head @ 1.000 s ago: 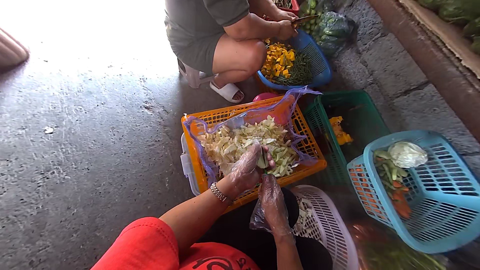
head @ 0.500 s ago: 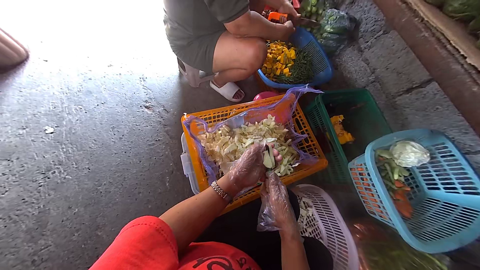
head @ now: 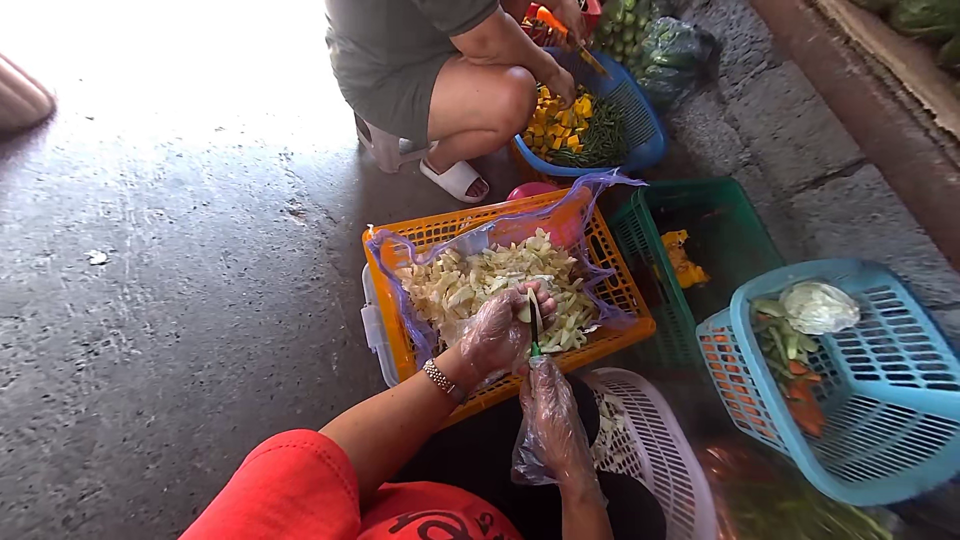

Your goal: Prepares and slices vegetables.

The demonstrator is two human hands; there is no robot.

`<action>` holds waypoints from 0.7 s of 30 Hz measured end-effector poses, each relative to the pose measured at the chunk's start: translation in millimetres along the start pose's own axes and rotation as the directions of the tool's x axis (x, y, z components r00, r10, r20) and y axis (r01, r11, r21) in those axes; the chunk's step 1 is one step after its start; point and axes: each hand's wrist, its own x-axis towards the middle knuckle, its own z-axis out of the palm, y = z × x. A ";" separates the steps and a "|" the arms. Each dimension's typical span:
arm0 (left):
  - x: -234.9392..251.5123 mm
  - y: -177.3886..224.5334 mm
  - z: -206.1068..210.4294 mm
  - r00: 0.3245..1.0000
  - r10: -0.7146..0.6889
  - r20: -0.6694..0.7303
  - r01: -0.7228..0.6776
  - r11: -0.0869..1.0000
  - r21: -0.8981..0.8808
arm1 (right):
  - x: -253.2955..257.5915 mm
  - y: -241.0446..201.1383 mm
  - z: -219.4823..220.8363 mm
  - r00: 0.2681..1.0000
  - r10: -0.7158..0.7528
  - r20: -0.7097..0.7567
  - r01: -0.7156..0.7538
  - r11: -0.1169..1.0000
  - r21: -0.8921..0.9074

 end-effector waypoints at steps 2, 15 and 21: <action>0.2 -0.9 -0.8 1.000 0.003 0.020 -0.003 1.000 -0.007 | -0.1 1.7 0.9 1.000 0.003 0.002 -0.003 1.000 -0.023; -7.2 -8.8 1.9 0.989 0.126 0.081 -0.130 0.991 0.044 | 2.4 -5.2 7.9 0.996 -0.034 -0.085 0.019 0.986 -0.166; -9.9 -4.8 -2.9 0.964 0.161 0.213 -0.194 0.970 0.145 | 7.3 -8.0 3.0 1.000 0.008 0.006 -0.007 0.990 -0.143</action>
